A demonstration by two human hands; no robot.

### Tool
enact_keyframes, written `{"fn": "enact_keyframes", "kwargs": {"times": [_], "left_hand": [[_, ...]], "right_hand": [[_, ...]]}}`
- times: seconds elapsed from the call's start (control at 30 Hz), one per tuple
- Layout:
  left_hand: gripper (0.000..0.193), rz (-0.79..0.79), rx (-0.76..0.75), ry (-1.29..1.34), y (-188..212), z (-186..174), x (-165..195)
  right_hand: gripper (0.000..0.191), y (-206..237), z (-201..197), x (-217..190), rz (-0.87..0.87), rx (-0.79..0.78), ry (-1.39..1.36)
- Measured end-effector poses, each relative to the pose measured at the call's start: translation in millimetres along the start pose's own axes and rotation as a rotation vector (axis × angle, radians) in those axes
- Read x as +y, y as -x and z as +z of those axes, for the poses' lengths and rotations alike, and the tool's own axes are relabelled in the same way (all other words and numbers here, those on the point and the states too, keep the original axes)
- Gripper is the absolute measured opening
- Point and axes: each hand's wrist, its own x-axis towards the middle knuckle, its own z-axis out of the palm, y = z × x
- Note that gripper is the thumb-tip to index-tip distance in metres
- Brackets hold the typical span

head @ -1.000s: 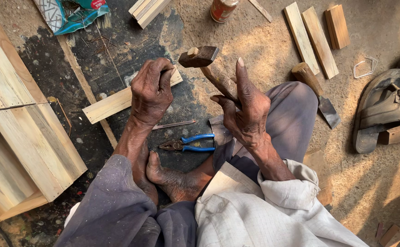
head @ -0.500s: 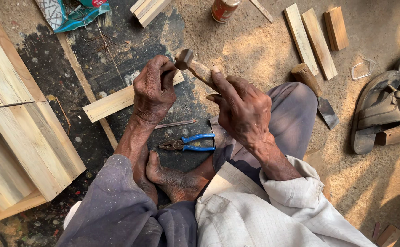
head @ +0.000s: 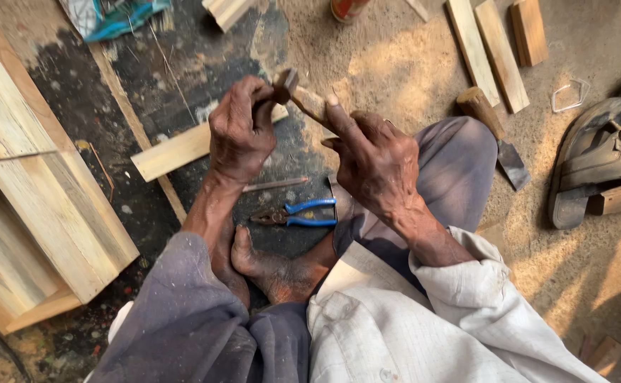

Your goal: The person assembles small wooden boxes by nailing wooden planks together. They use a hammer to drive nails into the joints, repeatedly aligning and securing the pieces to form rectangular frames.

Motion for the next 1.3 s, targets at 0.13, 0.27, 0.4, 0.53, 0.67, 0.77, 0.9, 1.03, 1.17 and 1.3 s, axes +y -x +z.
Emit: {"fn": "enact_keyframes", "kwargs": {"times": [0.13, 0.27, 0.4, 0.53, 0.67, 0.77, 0.9, 1.03, 1.17, 1.3], "left_hand": [[0.026, -0.010, -0.028, -0.026, -3, -5, 7], [0.053, 0.089, -0.071, -0.108, -5, -16, 12], [0.060, 0.008, -0.203, -0.251, -6, -17, 15], [0.053, -0.081, -0.269, -0.308, -4, -10, 17], [0.049, -0.115, -0.266, -0.319, -2, -5, 14], [0.049, -0.108, -0.233, -0.310, -1, -4, 11], [0.049, -0.117, -0.212, -0.280, 0, -4, 7], [0.047, -0.112, -0.211, -0.278, -1, -5, 5], [0.045, -0.140, -0.249, -0.282, -2, -7, 7], [0.037, -0.143, -0.247, -0.272, -4, -9, 9]], "right_hand": [[0.054, 6, 2, 9, 0.008, 0.119, -0.115], [0.051, 20, 9, 16, 0.228, 0.120, -0.390], [0.053, 30, 33, 15, 0.612, 0.100, -0.817], [0.055, 34, 58, 15, 0.922, -0.058, -1.100], [0.055, 36, 68, 16, 0.885, -0.046, -1.181], [0.053, 35, 66, 17, 0.751, -0.020, -1.086], [0.052, 29, 53, 13, 0.575, 0.032, -0.842], [0.053, 20, 28, 5, 0.252, 0.178, -0.486], [0.052, 10, 9, -6, 0.096, 0.170, -0.259], [0.051, 0, 1, -15, 0.029, 0.060, -0.065]]}}
